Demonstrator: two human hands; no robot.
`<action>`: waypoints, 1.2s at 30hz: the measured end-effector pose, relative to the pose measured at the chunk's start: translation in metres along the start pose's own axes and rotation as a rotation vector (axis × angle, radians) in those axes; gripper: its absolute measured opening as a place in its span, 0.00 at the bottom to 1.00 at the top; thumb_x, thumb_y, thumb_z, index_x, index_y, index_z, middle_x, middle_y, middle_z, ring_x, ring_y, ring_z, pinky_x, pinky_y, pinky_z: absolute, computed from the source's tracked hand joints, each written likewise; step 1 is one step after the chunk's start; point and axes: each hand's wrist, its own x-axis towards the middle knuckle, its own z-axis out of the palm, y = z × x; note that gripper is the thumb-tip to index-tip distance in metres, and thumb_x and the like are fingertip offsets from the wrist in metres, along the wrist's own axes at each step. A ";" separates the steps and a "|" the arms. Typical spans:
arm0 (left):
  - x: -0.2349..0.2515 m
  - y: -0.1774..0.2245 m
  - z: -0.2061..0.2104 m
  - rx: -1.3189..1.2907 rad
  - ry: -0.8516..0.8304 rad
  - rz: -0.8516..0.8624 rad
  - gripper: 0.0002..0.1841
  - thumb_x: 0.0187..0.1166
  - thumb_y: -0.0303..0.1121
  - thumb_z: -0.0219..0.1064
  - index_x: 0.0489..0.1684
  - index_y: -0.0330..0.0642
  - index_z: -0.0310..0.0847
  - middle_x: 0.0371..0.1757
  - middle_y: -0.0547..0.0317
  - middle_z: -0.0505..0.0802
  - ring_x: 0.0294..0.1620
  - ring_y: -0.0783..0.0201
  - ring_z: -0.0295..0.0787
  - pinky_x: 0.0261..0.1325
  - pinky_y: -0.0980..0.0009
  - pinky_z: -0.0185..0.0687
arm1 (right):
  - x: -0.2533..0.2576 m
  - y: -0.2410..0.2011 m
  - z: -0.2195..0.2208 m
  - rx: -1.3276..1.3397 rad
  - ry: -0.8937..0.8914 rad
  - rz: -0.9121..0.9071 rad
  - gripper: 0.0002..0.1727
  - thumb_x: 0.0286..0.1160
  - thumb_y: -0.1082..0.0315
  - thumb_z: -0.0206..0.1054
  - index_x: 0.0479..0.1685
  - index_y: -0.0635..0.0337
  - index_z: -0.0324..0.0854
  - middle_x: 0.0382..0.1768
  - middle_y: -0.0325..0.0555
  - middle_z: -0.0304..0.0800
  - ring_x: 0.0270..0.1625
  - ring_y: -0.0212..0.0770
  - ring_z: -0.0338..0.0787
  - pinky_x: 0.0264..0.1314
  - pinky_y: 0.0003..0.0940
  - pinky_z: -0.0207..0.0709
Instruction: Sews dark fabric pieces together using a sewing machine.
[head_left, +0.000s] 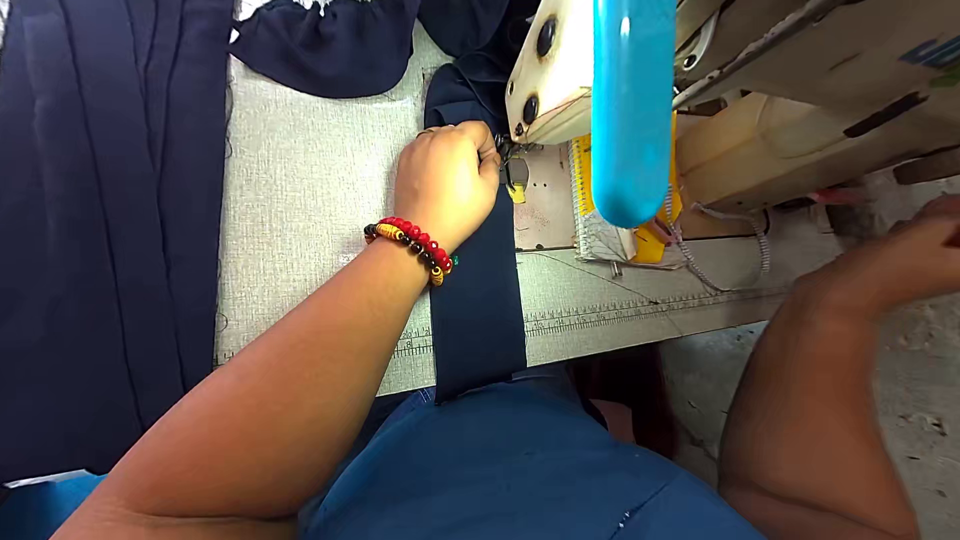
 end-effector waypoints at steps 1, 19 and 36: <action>0.000 0.000 0.000 -0.014 0.000 -0.011 0.10 0.83 0.35 0.62 0.38 0.40 0.87 0.43 0.48 0.93 0.53 0.51 0.90 0.57 0.50 0.77 | -0.022 -0.010 0.003 0.052 -0.053 -0.114 0.25 0.87 0.67 0.56 0.73 0.81 0.66 0.64 0.59 0.80 0.61 0.38 0.83 0.66 0.28 0.77; 0.007 -0.002 0.002 0.066 -0.053 -0.006 0.12 0.83 0.38 0.61 0.38 0.41 0.87 0.42 0.48 0.94 0.55 0.47 0.91 0.56 0.47 0.78 | -0.112 -0.175 0.128 0.642 -0.924 0.332 0.10 0.74 0.80 0.65 0.52 0.65 0.82 0.40 0.38 0.92 0.37 0.27 0.91 0.45 0.24 0.87; 0.007 0.002 0.002 0.082 -0.038 -0.032 0.12 0.83 0.37 0.60 0.34 0.43 0.84 0.39 0.50 0.92 0.53 0.50 0.90 0.54 0.51 0.77 | -0.119 -0.164 0.135 0.605 -0.910 0.155 0.10 0.71 0.78 0.68 0.49 0.63 0.89 0.51 0.43 0.86 0.42 0.28 0.88 0.43 0.20 0.85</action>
